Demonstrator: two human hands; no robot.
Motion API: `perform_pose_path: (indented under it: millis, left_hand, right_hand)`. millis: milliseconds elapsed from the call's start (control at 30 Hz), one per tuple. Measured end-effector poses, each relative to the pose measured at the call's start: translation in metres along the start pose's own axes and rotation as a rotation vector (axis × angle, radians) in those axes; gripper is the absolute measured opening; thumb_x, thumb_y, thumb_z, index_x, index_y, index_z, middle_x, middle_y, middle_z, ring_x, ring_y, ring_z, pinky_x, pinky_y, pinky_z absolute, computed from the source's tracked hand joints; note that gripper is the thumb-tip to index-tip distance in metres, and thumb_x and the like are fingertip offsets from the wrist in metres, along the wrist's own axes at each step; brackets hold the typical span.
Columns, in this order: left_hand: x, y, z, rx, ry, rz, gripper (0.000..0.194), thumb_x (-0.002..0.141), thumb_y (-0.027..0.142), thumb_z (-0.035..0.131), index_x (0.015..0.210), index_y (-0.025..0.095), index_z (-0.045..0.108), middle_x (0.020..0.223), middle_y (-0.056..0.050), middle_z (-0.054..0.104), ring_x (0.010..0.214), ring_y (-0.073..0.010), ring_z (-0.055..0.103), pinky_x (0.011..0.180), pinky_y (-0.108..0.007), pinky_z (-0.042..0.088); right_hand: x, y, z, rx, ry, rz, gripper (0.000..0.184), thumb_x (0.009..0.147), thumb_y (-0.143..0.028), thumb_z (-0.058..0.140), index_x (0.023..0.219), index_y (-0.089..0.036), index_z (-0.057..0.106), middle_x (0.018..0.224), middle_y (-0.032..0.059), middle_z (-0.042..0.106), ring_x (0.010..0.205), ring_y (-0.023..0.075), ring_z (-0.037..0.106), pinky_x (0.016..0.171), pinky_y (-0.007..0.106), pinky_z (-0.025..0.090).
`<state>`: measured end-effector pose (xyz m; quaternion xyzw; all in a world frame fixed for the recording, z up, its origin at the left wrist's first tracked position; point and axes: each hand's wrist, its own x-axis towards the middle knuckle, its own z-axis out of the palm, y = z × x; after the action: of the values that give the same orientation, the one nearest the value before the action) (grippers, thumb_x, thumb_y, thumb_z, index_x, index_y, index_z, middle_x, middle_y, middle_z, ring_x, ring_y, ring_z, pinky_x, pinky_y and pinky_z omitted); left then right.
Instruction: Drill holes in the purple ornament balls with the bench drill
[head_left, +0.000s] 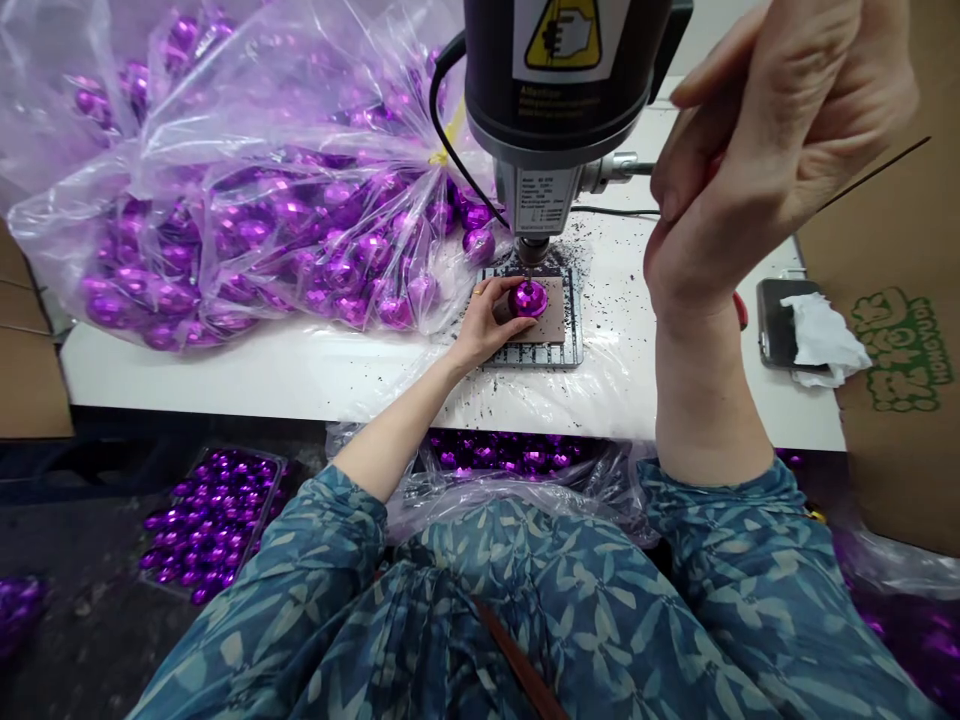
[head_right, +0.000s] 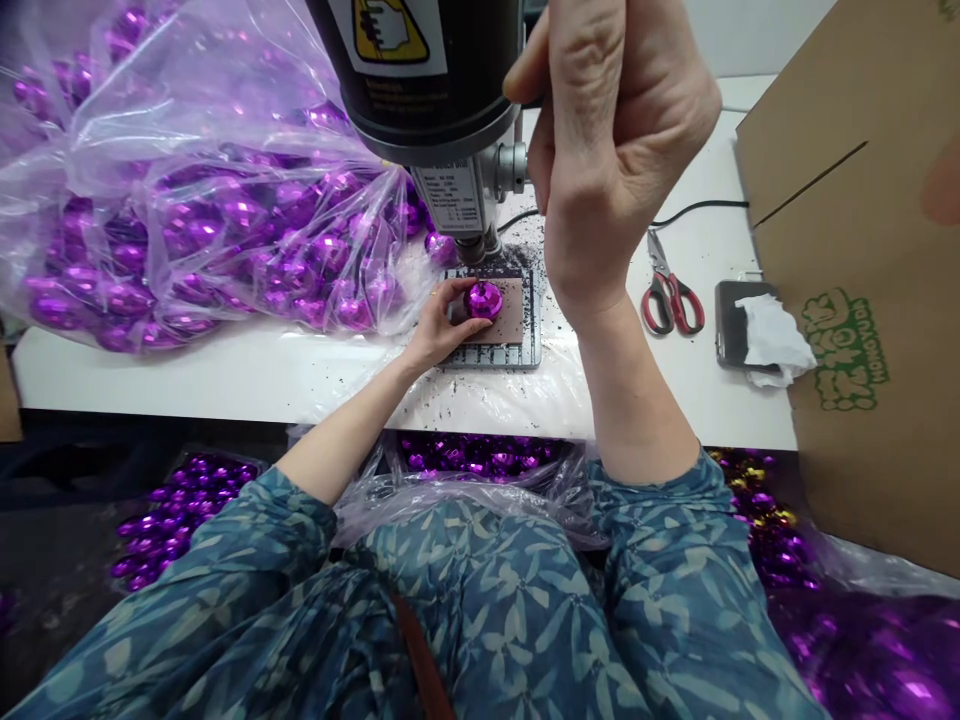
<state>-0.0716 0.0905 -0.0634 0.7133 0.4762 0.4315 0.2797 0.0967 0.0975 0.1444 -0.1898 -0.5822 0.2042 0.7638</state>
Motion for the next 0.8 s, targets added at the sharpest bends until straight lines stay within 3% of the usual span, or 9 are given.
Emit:
perform_pose_path:
  millis: [67, 300, 467, 567, 667, 800]
  left_hand:
    - [0.0, 0.001, 0.0, 0.0, 0.004, -0.004, 0.058, 0.084, 0.04, 0.088, 0.135, 0.024, 0.063, 0.137, -0.012, 0.069, 0.136, -0.0339, 0.06, 0.116, -0.052, 0.05]
    - [-0.001, 0.001, 0.0, -0.015, 0.009, -0.006, 0.058, 0.084, 0.037, 0.088, 0.134, 0.024, 0.063, 0.137, -0.012, 0.07, 0.135, -0.0334, 0.061, 0.117, -0.053, 0.051]
    - [-0.001, -0.001, 0.001, -0.002, 0.005, -0.006, 0.057, 0.085, 0.038, 0.088, 0.134, 0.025, 0.063, 0.138, -0.012, 0.07, 0.137, -0.0332, 0.059, 0.117, -0.053, 0.05]
    - [-0.001, -0.002, 0.001, -0.002, 0.012, 0.001, 0.058, 0.085, 0.038, 0.088, 0.135, 0.025, 0.063, 0.138, -0.012, 0.07, 0.137, -0.0334, 0.06, 0.117, -0.053, 0.05]
    - [-0.002, -0.005, 0.002, 0.002, 0.021, 0.011, 0.059, 0.085, 0.041, 0.088, 0.136, 0.025, 0.063, 0.137, -0.011, 0.07, 0.136, -0.0332, 0.06, 0.116, -0.051, 0.051]
    - [-0.002, -0.007, 0.003, -0.004, 0.034, 0.038, 0.059, 0.085, 0.042, 0.089, 0.135, 0.027, 0.064, 0.136, -0.011, 0.071, 0.135, -0.0329, 0.062, 0.115, -0.05, 0.053]
  right_hand:
    - [-0.007, 0.0, -0.004, 0.001, -0.004, -0.033, 0.031, 0.091, -0.049, 0.057, 0.095, -0.026, 0.077, 0.07, -0.0094, 0.062, 0.048, -0.01, 0.042, 0.047, 0.005, 0.025]
    - [-0.022, 0.01, -0.012, -0.047, 0.021, -0.13, 0.025, 0.098, -0.043, 0.055, 0.11, -0.05, 0.076, 0.07, -0.0111, 0.061, 0.051, -0.0121, 0.044, 0.059, 0.004, 0.04]
    - [-0.029, 0.02, -0.013, -0.059, 0.09, -0.152, 0.025, 0.096, -0.046, 0.055, 0.101, -0.03, 0.073, 0.057, -0.0111, 0.049, 0.046, -0.01, 0.044, 0.053, 0.008, 0.033]
    - [-0.036, 0.022, -0.014, -0.06, 0.109, -0.135, 0.035, 0.096, -0.05, 0.055, 0.082, -0.019, 0.062, 0.052, -0.0095, 0.042, 0.041, -0.0075, 0.038, 0.046, 0.012, 0.029]
    - [-0.042, 0.026, -0.02, -0.092, 0.084, -0.142, 0.046, 0.098, -0.053, 0.053, 0.07, -0.017, 0.051, 0.049, -0.0076, 0.038, 0.041, -0.006, 0.034, 0.045, 0.014, 0.031]
    - [-0.048, 0.042, -0.03, -0.176, 0.097, -0.195, 0.05, 0.099, -0.058, 0.048, 0.071, -0.017, 0.051, 0.048, -0.0066, 0.032, 0.042, -0.0047, 0.034, 0.049, 0.014, 0.036]
